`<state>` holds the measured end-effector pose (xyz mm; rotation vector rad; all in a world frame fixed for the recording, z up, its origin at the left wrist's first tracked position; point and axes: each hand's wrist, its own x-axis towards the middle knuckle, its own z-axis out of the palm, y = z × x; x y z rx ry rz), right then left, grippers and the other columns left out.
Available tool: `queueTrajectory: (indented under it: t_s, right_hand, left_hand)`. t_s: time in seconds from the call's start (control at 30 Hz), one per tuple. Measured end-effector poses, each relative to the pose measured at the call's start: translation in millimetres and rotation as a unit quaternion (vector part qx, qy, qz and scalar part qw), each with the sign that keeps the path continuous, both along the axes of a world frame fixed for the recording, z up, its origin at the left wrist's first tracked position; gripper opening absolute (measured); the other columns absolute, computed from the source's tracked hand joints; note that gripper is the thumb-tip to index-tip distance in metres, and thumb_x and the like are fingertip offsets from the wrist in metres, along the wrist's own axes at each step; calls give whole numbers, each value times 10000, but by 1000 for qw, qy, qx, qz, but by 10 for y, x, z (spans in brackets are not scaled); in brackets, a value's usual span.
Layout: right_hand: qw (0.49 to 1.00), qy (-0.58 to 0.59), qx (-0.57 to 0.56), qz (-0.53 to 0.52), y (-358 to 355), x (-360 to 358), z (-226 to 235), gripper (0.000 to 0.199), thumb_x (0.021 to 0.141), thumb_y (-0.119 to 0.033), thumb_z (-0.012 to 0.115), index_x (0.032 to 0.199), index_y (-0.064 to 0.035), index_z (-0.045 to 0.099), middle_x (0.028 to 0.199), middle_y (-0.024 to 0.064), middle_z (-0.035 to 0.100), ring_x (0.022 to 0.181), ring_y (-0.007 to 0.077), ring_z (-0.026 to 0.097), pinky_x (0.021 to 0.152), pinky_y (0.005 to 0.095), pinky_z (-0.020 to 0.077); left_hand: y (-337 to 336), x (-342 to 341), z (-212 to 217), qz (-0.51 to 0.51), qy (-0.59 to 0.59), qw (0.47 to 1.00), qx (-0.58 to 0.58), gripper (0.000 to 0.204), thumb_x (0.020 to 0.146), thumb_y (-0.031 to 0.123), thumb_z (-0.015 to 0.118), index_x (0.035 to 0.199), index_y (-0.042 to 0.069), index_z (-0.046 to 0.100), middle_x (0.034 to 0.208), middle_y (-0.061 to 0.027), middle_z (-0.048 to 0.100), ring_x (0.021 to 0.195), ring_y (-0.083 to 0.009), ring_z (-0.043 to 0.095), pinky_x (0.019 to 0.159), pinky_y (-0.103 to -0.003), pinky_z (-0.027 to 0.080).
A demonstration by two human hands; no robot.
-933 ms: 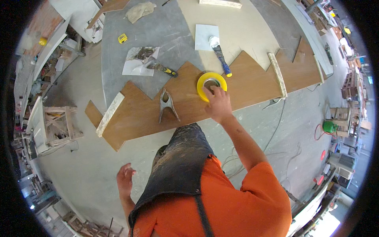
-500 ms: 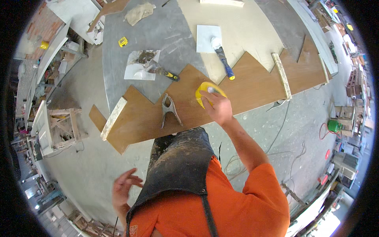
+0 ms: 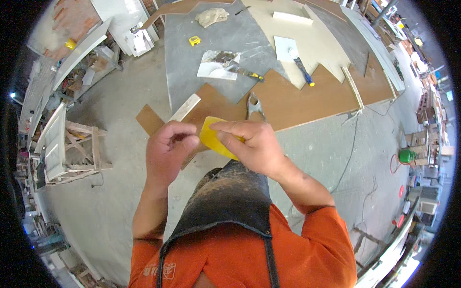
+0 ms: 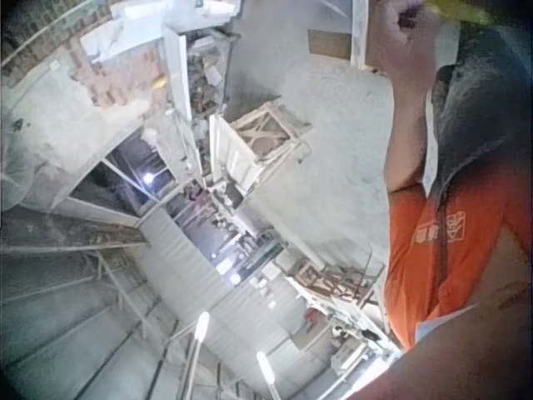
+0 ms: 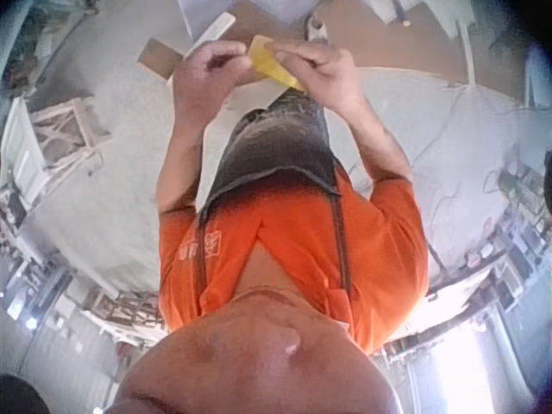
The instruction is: The person applies a white adhesive to the edges of a wooden board using a putty knife, then presses a thin strip along the edge. They later handle several metal corner pieces and apply adhesive to a long metal strip on a workbench.
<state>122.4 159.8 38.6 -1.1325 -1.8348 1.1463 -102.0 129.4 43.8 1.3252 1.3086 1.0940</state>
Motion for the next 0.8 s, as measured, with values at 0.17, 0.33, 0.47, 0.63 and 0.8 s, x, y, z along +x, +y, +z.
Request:
queueTrajectory:
  t_s: [0.17, 0.33, 0.47, 0.63, 0.8]
  right_hand:
    - [980, 11, -113, 165, -521, -479, 247, 503, 907, -208, 747, 1371, -101, 585, 1152, 169, 705, 989, 303, 699, 821, 368, 543]
    - [973, -117, -42, 197, -915, -447, 256, 390, 890, -257, 756, 1244, -110, 685, 1025, 147, 715, 883, 299, 700, 801, 367, 552]
    - [949, -241, 162, 122, -1347, -375, 1014, 233, 856, -260, 780, 1049, -133, 753, 933, 129, 697, 837, 254, 691, 771, 387, 559]
    - [890, -212, 331, 232, -1411, -241, 1670, 373, 883, -373, 749, 1204, -214, 649, 984, 171, 640, 803, 292, 641, 605, 404, 486]
    - [890, -198, 380, 158, -1596, -262, 1649, 380, 944, -325, 690, 1311, -231, 658, 969, 210, 668, 771, 319, 651, 574, 404, 498]
  left_hand:
    - [-562, -746, 192, 21, -23, 999, 34, 52, 819, -9, 730, 806, 18, 688, 779, -39, 642, 686, -99, 560, 631, -248, 436]
    - [-1105, -1397, 360, 84, -15, 994, 68, 144, 785, -58, 707, 723, 44, 626, 757, -31, 604, 676, -129, 541, 612, -254, 425]
    - [-1458, -1488, 645, 12, -47, 946, 320, 146, 802, -9, 712, 761, 68, 593, 780, -64, 610, 610, -189, 522, 562, -283, 444]
    - [-2137, -1406, 1017, 57, -54, 930, 359, 168, 826, 57, 737, 780, 175, 626, 904, -7, 530, 830, -199, 509, 676, -363, 493]
    - [-2298, -1237, 1229, 75, -80, 967, 229, 176, 801, 120, 783, 796, 223, 640, 850, 87, 492, 876, -179, 489, 682, -365, 471]
